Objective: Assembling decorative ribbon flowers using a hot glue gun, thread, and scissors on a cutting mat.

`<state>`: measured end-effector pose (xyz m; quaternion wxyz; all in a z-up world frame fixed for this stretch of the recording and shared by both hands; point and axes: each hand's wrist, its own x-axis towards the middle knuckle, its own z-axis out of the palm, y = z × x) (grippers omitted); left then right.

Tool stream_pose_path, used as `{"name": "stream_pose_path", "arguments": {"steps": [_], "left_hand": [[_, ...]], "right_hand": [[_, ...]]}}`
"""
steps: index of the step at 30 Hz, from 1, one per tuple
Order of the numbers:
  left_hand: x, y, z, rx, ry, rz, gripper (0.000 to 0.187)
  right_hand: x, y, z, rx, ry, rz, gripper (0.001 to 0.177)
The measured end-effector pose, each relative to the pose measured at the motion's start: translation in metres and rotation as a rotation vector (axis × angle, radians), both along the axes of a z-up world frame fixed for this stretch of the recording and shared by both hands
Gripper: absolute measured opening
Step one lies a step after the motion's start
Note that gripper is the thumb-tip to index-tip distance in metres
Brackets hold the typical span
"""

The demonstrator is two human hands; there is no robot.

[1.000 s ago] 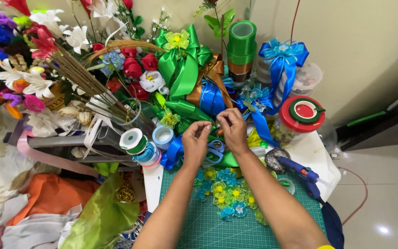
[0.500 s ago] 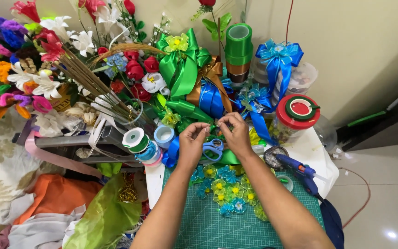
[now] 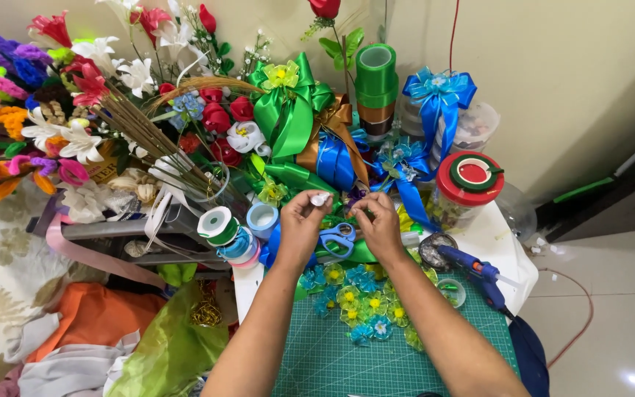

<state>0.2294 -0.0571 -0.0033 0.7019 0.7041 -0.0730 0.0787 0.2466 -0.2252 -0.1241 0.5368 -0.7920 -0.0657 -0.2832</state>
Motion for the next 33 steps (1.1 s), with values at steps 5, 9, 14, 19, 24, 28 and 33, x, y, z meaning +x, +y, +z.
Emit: {"name": "stream_pose_path", "arguments": {"steps": [5, 9, 14, 19, 24, 28, 33], "left_hand": [[0.001, -0.002, 0.011, -0.013, -0.010, -0.034, 0.012], [-0.002, -0.003, 0.027, 0.019, -0.024, -0.058, 0.013], [-0.006, 0.000, 0.037, 0.036, -0.025, -0.063, 0.015], [-0.008, 0.002, 0.035, 0.044, 0.007, -0.062, 0.015], [-0.007, 0.003, 0.021, 0.030, 0.045, -0.082, 0.016], [-0.003, 0.002, 0.010, 0.025, 0.051, -0.093, 0.017], [-0.006, -0.002, 0.012, 0.056, 0.070, -0.109, 0.016]], "right_hand": [[0.001, -0.003, 0.007, -0.024, -0.028, -0.012, 0.004], [-0.001, -0.005, 0.016, -0.028, -0.048, -0.016, 0.005], [-0.001, -0.005, 0.016, -0.016, -0.037, 0.033, 0.005], [-0.015, -0.001, 0.038, 0.061, -0.003, 0.097, 0.007], [-0.040, 0.011, 0.088, 0.244, 0.060, 0.151, 0.020], [-0.031, 0.002, 0.084, 0.284, 0.047, 0.189, 0.023], [-0.033, 0.003, 0.100, 0.345, -0.039, 0.285, 0.021]]}}
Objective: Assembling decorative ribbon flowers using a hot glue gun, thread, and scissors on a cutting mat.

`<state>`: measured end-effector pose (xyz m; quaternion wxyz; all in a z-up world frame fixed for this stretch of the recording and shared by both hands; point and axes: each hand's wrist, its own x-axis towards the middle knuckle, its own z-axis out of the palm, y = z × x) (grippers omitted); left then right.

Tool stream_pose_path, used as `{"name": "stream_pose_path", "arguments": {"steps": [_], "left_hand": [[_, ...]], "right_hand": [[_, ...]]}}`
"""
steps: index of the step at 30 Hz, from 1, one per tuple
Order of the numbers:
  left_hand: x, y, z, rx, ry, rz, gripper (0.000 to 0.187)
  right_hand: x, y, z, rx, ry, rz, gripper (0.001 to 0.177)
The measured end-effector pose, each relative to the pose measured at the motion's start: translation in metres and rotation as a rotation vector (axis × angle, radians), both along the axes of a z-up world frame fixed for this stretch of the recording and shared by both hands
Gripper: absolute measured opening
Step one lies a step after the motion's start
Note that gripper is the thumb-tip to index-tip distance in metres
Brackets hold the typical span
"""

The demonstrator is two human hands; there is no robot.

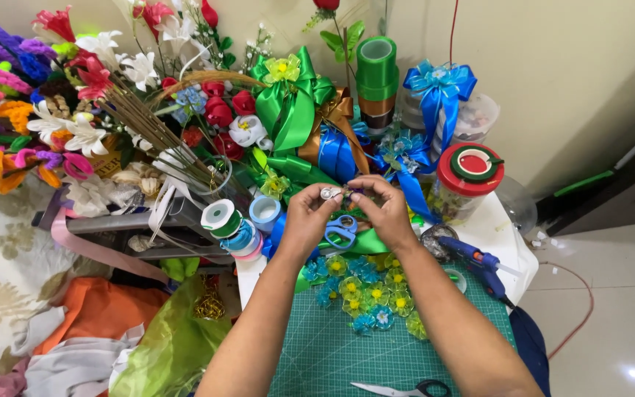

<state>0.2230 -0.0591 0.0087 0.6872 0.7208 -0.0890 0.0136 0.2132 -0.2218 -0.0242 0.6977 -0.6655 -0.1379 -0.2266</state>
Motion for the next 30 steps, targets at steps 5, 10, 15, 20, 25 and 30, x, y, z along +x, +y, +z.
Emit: {"name": "stream_pose_path", "arguments": {"steps": [5, 10, 15, 20, 25, 30], "left_hand": [[0.000, -0.004, 0.000, -0.016, 0.012, 0.006, 0.016], [-0.001, -0.007, 0.001, -0.038, 0.024, 0.000, 0.016], [-0.003, -0.008, 0.000, -0.060, 0.031, -0.016, 0.015], [-0.003, -0.009, -0.002, -0.050, 0.040, -0.025, 0.015], [-0.003, -0.009, 0.000, -0.040, 0.046, 0.002, 0.014], [0.002, -0.006, 0.004, -0.020, 0.018, 0.050, 0.015]], "right_hand": [[-0.004, 0.003, -0.008, -0.168, -0.186, -0.321, 0.023], [0.001, 0.007, -0.017, -0.330, -0.448, -0.573, 0.018], [0.003, 0.008, -0.016, -0.466, -0.565, -0.700, 0.013], [0.003, 0.011, -0.012, -0.528, -0.583, -0.729, 0.009], [0.002, 0.013, -0.016, -0.536, -0.548, -0.712, 0.008], [-0.007, 0.018, -0.024, -0.527, -0.452, -0.675, 0.010]]}}
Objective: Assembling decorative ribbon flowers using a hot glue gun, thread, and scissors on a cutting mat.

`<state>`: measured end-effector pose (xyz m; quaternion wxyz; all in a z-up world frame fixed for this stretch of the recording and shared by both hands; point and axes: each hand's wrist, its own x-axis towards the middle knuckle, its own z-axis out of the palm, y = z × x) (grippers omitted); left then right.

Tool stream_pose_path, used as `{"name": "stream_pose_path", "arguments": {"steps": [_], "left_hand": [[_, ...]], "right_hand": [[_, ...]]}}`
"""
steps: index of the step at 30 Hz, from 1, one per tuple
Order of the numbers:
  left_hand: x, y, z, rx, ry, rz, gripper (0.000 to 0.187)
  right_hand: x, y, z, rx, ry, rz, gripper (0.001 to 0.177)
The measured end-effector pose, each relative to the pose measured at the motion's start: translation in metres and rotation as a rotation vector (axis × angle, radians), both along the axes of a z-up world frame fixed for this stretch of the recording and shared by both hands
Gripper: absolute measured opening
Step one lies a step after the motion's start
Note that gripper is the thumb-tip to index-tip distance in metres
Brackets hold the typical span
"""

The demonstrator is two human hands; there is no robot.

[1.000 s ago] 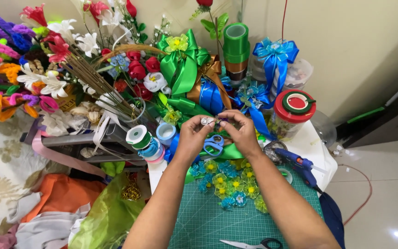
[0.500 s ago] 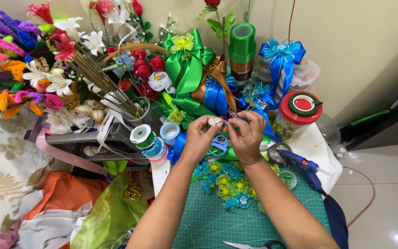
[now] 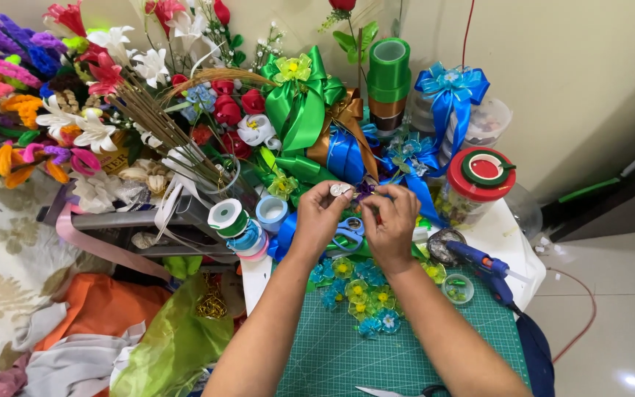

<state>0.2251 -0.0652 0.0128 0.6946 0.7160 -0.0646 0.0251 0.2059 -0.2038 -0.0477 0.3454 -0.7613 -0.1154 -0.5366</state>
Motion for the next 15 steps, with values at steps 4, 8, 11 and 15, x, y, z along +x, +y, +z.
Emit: {"name": "stream_pose_path", "arguments": {"steps": [4, 8, 11, 15], "left_hand": [[0.011, 0.003, -0.006, -0.021, 0.005, 0.009, 0.014], [0.020, 0.006, -0.006, 0.007, -0.007, 0.015, 0.014], [0.026, 0.007, -0.008, 0.025, -0.014, 0.016, 0.014], [0.028, 0.008, -0.004, 0.025, -0.033, 0.007, 0.014]], "right_hand": [[-0.011, 0.001, -0.004, 0.087, 0.093, 0.048, 0.011], [-0.016, 0.003, -0.006, 0.206, 0.170, 0.110, 0.011], [-0.015, 0.003, -0.014, 0.290, 0.227, 0.153, 0.009], [-0.018, 0.004, -0.010, 0.442, 0.369, 0.256, 0.007]]}}
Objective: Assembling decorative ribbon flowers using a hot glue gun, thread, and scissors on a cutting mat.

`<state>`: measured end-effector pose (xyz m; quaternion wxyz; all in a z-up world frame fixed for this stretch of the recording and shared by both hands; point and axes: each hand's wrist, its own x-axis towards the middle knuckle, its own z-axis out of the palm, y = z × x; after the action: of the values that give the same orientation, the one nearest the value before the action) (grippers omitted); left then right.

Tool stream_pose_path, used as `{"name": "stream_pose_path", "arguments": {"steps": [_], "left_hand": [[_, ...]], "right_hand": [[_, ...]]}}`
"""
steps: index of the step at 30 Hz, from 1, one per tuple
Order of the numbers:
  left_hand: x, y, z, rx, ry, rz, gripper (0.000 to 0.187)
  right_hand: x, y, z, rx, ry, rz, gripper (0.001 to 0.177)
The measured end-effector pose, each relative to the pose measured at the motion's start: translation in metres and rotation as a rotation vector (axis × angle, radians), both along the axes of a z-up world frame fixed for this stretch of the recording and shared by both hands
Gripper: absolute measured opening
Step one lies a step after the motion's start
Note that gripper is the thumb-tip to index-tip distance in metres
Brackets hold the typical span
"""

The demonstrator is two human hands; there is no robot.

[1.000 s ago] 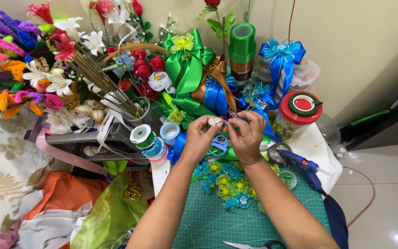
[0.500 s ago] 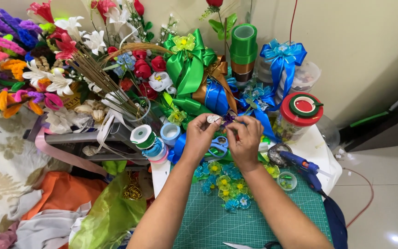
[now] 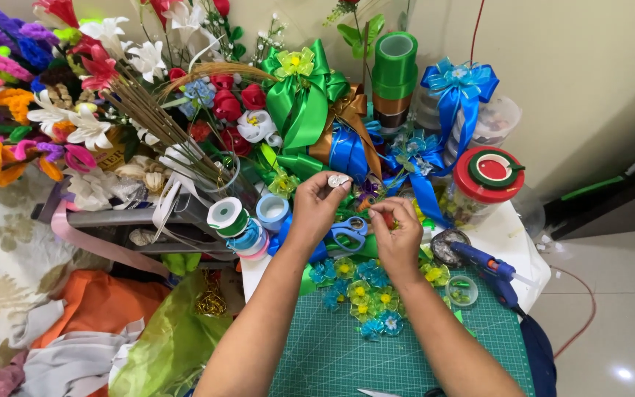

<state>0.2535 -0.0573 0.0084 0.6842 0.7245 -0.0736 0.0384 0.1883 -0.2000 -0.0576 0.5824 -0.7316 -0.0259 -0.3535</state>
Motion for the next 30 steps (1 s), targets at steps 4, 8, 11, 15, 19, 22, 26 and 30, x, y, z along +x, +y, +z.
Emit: {"name": "stream_pose_path", "arguments": {"steps": [4, 8, 11, 15, 19, 22, 26, 30], "left_hand": [[0.000, 0.000, -0.002, 0.028, -0.013, -0.004, 0.013], [-0.008, -0.001, 0.007, 0.080, -0.037, -0.004, 0.012], [-0.015, -0.001, 0.010, 0.083, -0.047, -0.008, 0.012], [-0.020, -0.003, 0.010, 0.087, -0.062, -0.016, 0.012], [-0.024, -0.004, 0.011, 0.074, -0.065, -0.020, 0.012], [-0.029, -0.002, 0.014, 0.078, -0.073, -0.016, 0.013], [-0.031, 0.002, 0.017, 0.074, -0.041, -0.057, 0.013], [-0.031, 0.004, 0.018, 0.069, -0.016, -0.068, 0.013]], "right_hand": [[-0.006, -0.001, 0.002, 0.049, 0.108, 0.072, 0.012], [-0.021, 0.003, 0.028, 0.368, 0.256, 0.159, 0.023], [-0.027, 0.003, 0.042, 0.383, 0.248, 0.166, 0.022], [-0.024, 0.002, 0.036, 0.277, 0.188, 0.260, 0.025], [-0.025, 0.007, 0.042, 0.259, 0.181, 0.207, 0.023], [-0.012, -0.006, 0.035, 0.229, 0.102, -0.003, 0.018], [0.013, -0.024, 0.025, 0.098, 0.099, 0.213, 0.028], [0.012, -0.022, 0.048, 0.155, 0.158, 0.509, 0.039]]}}
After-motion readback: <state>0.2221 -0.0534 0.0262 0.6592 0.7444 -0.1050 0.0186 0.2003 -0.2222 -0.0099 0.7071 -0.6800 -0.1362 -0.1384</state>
